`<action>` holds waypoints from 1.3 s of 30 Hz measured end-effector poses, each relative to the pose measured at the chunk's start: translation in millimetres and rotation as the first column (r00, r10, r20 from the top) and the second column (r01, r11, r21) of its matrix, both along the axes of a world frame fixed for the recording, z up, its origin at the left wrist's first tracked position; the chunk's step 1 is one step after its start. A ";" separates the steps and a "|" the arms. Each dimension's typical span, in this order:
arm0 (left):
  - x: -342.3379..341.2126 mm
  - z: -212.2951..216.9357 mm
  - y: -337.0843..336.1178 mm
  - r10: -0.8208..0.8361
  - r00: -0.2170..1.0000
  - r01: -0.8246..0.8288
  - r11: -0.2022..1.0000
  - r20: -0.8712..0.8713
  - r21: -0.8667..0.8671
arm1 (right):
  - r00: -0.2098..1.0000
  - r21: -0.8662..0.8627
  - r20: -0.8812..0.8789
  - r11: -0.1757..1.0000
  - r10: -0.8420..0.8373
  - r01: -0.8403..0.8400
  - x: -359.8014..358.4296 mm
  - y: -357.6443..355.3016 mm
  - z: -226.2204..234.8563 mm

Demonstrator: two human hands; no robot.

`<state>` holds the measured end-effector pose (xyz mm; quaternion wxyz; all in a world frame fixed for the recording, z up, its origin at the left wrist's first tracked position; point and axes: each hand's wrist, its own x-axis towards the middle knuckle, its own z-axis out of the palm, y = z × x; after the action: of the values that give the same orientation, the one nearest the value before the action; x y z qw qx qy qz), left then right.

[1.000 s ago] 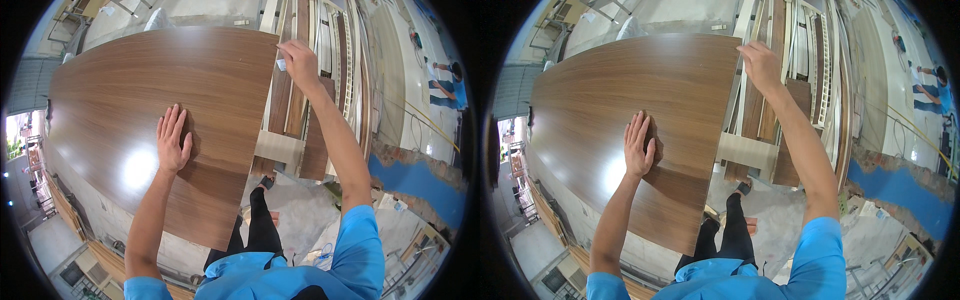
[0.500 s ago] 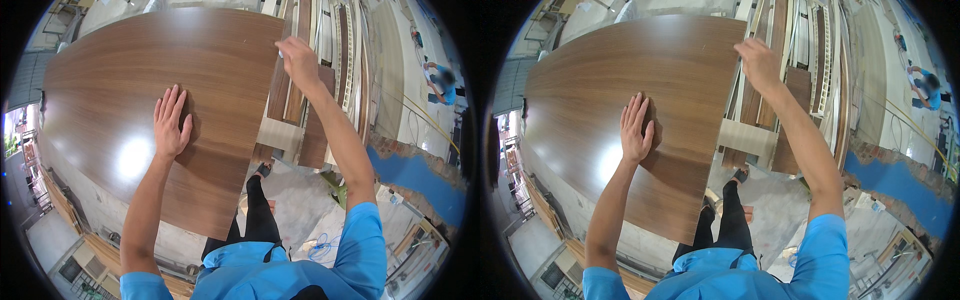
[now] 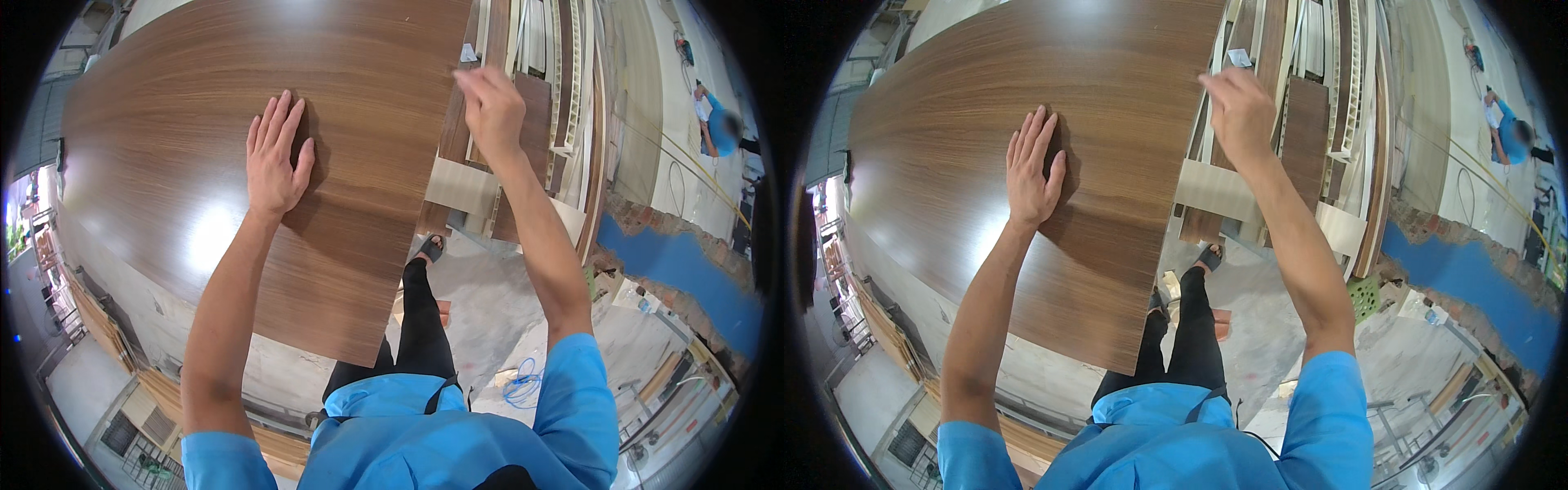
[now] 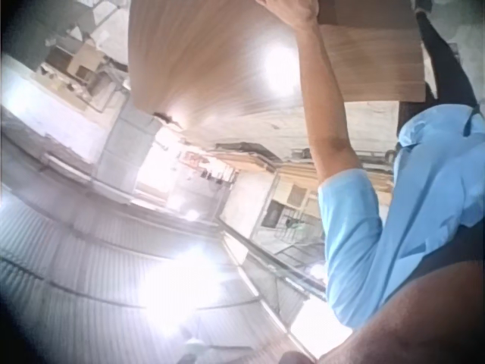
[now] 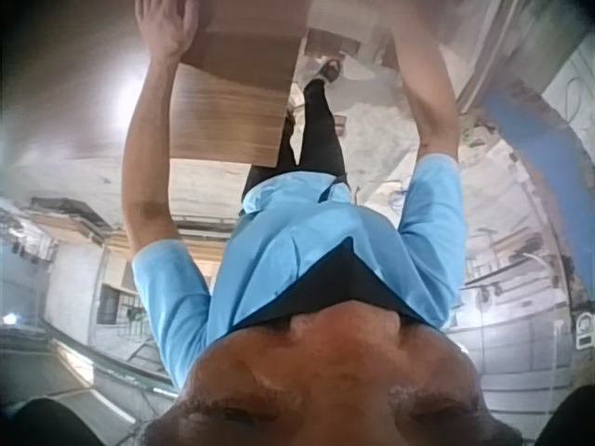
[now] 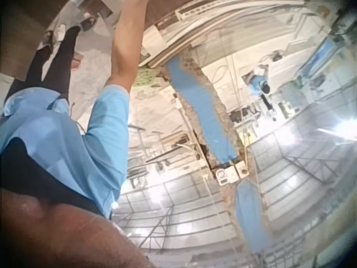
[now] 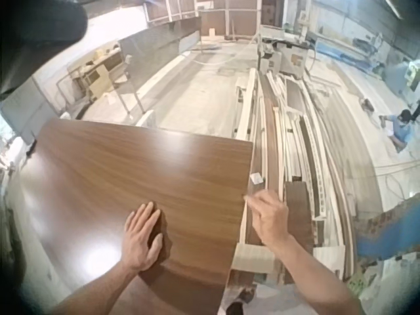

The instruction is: The person uses a metal scraper to remove material from the surface and edges of a large wooden board. They repeatedly scrape along the edges and flat areas, occasionally wiping the surface with a cloth. The board remains on a workbench throughout the process.

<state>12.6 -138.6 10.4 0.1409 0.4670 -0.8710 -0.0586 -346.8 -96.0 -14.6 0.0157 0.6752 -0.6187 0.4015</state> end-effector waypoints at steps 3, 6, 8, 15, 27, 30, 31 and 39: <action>1.0 -1.7 1.6 0.004 1.000 -0.004 1.000 0.003 -0.005 | 0.993 0.064 0.013 0.991 0.121 -0.122 32.7 64.8 6.8; 1.7 -3.2 2.0 0.006 1.000 -0.007 1.000 -0.014 -0.011 | 0.963 0.105 0.034 0.958 0.266 -0.268 69.8 131.2 29.4; 1.7 -3.3 1.4 0.006 1.000 -0.006 1.000 -0.002 -0.015 | 0.907 0.016 0.141 0.915 0.397 -0.403 71.8 130.2 35.2; 1.6 -4.7 -1.5 -0.032 0.999 0.030 0.998 -0.031 -0.055 | 0.999 0.045 -0.037 0.999 0.010 -0.009 38.2 72.9 -18.0; 8.2 -13.1 -3.2 -0.034 0.999 0.032 0.995 -0.026 -0.098 | 0.992 -0.009 0.109 0.998 -0.063 0.065 66.1 104.5 24.7; 8.8 -14.7 -5.2 -0.022 1.000 0.021 0.996 -0.009 -0.090 | 0.999 0.098 0.042 0.995 0.003 -0.007 78.0 118.1 14.9; 9.3 -14.9 -5.5 -0.036 0.999 0.033 0.994 -0.019 -0.101 | 0.996 0.016 0.033 0.997 0.081 -0.082 90.6 135.8 20.2; 8.9 -13.8 -5.2 -0.026 1.000 0.026 0.997 -0.006 -0.079 | 0.986 -0.118 0.156 0.990 -0.058 0.077 76.8 101.6 16.4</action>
<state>21.5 -143.8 -3.4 0.1617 0.4495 -0.8781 -0.0277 -269.9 5.6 1.7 0.0239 0.6188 -0.6147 0.4885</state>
